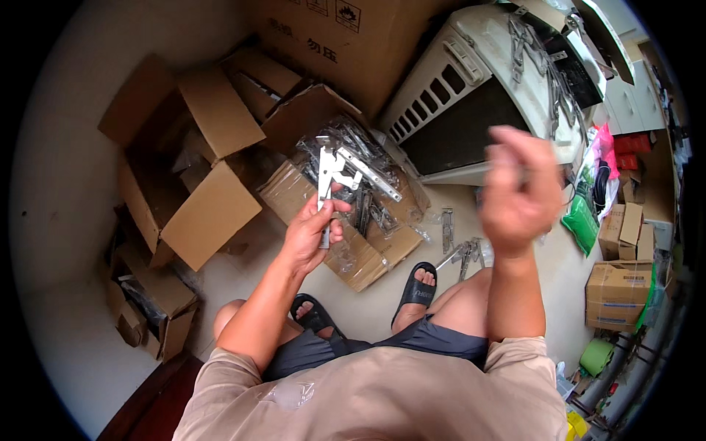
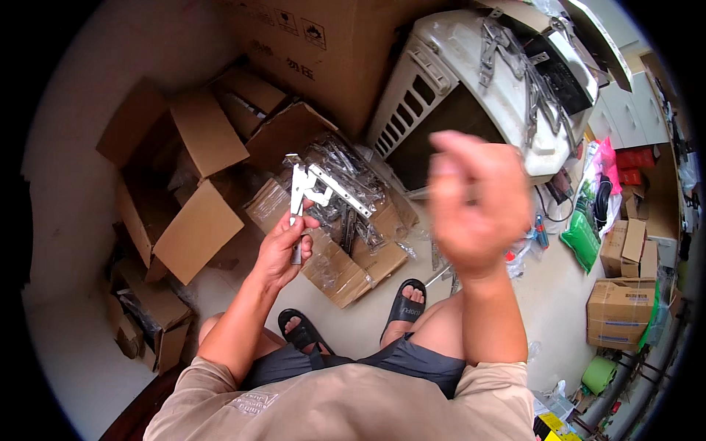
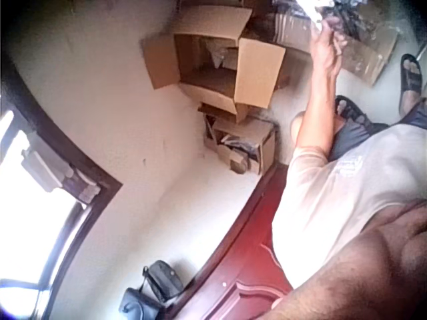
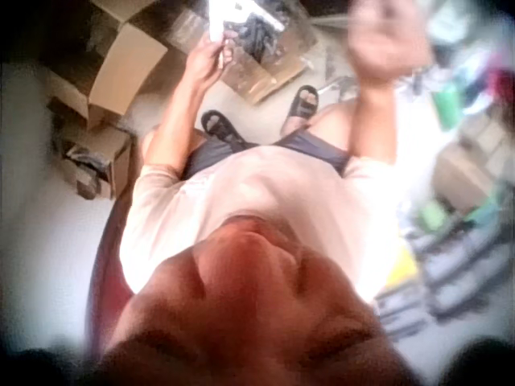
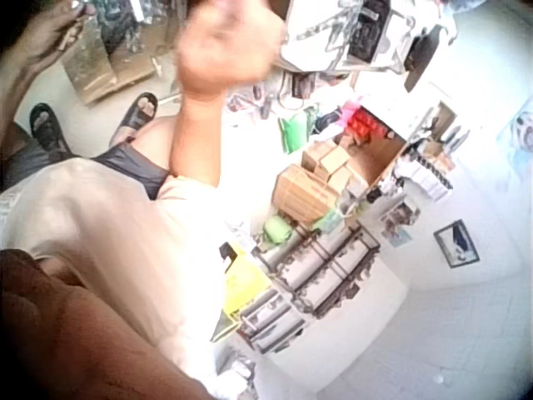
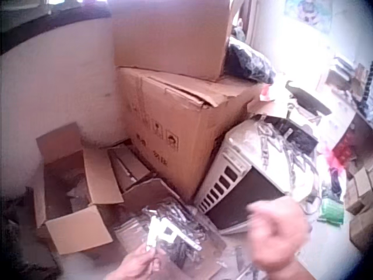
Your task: The person takes metal hinges out of a cardboard box and removes them from their plastic sleeves. They سپس open and close the hinges to verify their mechanical movement.
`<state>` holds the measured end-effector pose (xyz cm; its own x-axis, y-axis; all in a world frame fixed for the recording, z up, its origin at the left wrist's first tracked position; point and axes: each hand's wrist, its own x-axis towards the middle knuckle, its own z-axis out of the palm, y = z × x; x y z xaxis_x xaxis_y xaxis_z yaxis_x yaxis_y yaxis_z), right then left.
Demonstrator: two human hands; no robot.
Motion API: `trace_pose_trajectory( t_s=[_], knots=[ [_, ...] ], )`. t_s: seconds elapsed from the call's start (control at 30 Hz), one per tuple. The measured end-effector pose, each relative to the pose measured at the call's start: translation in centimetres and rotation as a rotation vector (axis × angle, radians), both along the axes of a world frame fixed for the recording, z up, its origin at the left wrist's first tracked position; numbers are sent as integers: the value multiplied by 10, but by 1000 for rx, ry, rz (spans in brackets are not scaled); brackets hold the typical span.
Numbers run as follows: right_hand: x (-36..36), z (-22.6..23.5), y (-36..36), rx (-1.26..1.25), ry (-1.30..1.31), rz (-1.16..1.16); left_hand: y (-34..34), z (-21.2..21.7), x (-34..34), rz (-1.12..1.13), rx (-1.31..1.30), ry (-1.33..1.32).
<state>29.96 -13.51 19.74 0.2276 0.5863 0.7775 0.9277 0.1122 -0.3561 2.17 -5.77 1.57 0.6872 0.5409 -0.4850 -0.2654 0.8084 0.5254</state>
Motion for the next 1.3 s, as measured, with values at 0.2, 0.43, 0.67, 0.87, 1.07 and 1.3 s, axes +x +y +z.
trace_pose_trajectory(
  t_s=[0.2,0.43,0.67,0.87,1.07,1.3],
  knots=[
    [-25,-51,19,-493,134,134,-5,5,-1,-10,18,-47],
    [-37,-78,12,-882,455,167,-7,15,-1,-11,-3,-52],
    [-31,-91,14,-1025,875,195,-6,13,-7,-40,-47,-226],
    [-22,-99,18,-948,1152,231,-10,25,-7,-84,-59,-372],
    [-23,-93,17,-846,1266,253,-9,33,-9,-163,41,-268],
    [-21,-85,17,-843,1227,239,-11,33,-8,-178,63,-238]
  ],
)
